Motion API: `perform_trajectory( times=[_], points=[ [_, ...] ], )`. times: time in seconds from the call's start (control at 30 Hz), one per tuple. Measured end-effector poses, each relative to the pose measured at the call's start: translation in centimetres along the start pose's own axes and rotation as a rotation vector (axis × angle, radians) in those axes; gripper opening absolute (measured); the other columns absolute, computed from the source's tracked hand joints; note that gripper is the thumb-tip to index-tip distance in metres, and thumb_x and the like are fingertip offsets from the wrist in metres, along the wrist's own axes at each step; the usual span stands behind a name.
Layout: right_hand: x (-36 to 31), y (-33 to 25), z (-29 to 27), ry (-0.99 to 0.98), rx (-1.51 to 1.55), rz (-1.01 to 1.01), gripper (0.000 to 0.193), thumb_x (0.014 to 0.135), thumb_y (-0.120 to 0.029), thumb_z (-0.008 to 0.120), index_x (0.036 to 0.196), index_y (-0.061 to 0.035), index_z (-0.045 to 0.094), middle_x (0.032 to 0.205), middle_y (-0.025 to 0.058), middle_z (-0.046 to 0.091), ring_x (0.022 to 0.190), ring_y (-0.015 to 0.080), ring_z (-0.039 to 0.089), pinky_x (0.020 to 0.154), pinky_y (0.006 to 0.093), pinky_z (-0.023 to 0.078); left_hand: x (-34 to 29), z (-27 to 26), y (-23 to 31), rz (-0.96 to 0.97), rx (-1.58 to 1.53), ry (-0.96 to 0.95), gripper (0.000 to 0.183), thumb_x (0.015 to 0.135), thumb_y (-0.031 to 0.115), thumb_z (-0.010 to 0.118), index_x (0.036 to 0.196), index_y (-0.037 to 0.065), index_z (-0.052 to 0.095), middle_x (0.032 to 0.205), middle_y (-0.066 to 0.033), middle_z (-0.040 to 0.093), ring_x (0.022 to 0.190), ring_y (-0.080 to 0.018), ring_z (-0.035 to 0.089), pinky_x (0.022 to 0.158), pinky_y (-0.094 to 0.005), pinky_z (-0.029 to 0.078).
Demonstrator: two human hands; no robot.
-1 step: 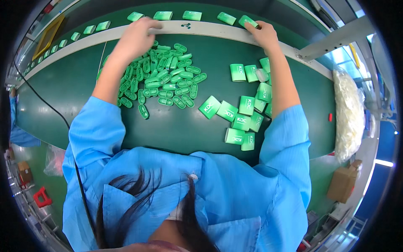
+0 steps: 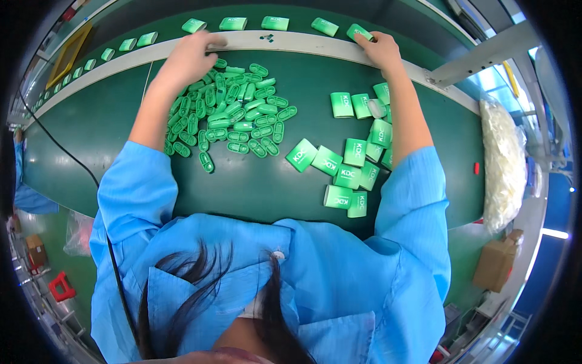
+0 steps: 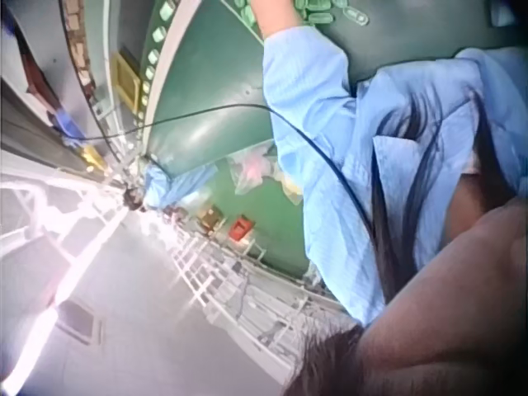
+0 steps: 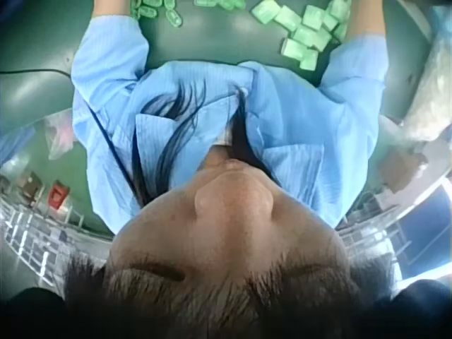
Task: The person repeatedly picks up small green plastic capsule halves and rectangular green boxes labeled 'KDC' from a green workbench. They insert the capsule halves into the boxes and place the assembled units onto a moving conveyor belt. The process is continuous and repetitive throughout the clip.
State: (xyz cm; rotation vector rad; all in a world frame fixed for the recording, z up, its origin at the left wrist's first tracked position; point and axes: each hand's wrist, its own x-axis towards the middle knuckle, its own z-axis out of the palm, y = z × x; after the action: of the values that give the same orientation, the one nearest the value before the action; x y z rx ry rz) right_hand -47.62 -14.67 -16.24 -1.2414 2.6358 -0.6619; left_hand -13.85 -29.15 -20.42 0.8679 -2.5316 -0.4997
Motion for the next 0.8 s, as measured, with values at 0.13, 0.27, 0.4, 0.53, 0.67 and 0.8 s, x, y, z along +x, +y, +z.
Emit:
perform_trajectory(
  times=[0.13,0.27,0.4,0.53,0.67,0.8],
  points=[
    [0.2,2.2,0.4,0.349,-0.246,-0.291,0.046,0.077,-0.040,0.066,0.104,-0.0031,0.064,0.088,0.0127,0.066,0.082,0.0244,0.063,0.077,0.0331,0.048,-0.6,-0.2,-0.1,-0.062,-0.121,-0.140,0.024,0.072,0.009,0.065,0.095,0.003,0.066,0.094,-0.0160,0.064,0.081,-0.0263,0.062,0.075,-0.0356,0.049],
    [-5.6,-1.6,-2.1,-0.007,-0.118,-0.332,0.037,0.080,-0.033,0.066,0.101,-0.0025,0.064,0.085,0.0069,0.064,0.070,0.0148,0.055,0.067,0.0299,0.046,-0.6,0.9,1.4,0.001,-0.081,-0.028,0.020,0.073,0.011,0.067,0.091,0.003,0.066,0.084,-0.0138,0.065,0.074,-0.0253,0.063,0.070,-0.0350,0.049],
    [-13.2,-3.6,-1.9,-0.086,-0.320,-0.420,0.037,0.074,-0.034,0.071,0.089,-0.0007,0.065,0.085,0.0089,0.062,0.077,0.0243,0.056,0.071,0.0347,0.047,-0.4,0.7,5.9,-0.007,-0.304,0.124,0.016,0.078,0.015,0.066,0.088,0.003,0.064,0.075,-0.0138,0.065,0.068,-0.0259,0.063,0.063,-0.0334,0.049],
    [-14.7,-3.2,-1.1,-0.030,-0.318,-0.452,0.031,0.073,-0.028,0.071,0.090,-0.0035,0.062,0.084,0.0110,0.059,0.086,0.0282,0.054,0.077,0.0385,0.046,0.2,2.2,9.4,0.090,-0.548,-0.006,0.027,0.079,0.019,0.067,0.101,0.006,0.060,0.069,-0.0048,0.062,0.060,-0.0113,0.058,0.058,-0.0266,0.046],
    [-14.0,-4.7,-0.9,-0.076,0.110,-0.301,0.032,0.078,-0.023,0.068,0.100,-0.0025,0.058,0.091,0.0140,0.062,0.078,0.0267,0.060,0.070,0.0339,0.048,0.3,3.6,10.5,-0.152,-1.174,-0.412,0.026,0.080,0.018,0.068,0.102,0.005,0.061,0.074,0.0019,0.058,0.066,-0.0060,0.054,0.059,-0.0227,0.044],
    [-13.2,-5.7,0.3,-0.094,0.572,-0.249,0.030,0.082,-0.017,0.065,0.106,-0.0016,0.057,0.096,0.0133,0.064,0.072,0.0202,0.065,0.064,0.0282,0.050,-0.2,4.6,10.7,-0.175,-1.448,-0.320,0.032,0.083,0.015,0.066,0.110,0.000,0.058,0.082,-0.0005,0.060,0.071,-0.0092,0.058,0.065,-0.0216,0.048]
  ],
)
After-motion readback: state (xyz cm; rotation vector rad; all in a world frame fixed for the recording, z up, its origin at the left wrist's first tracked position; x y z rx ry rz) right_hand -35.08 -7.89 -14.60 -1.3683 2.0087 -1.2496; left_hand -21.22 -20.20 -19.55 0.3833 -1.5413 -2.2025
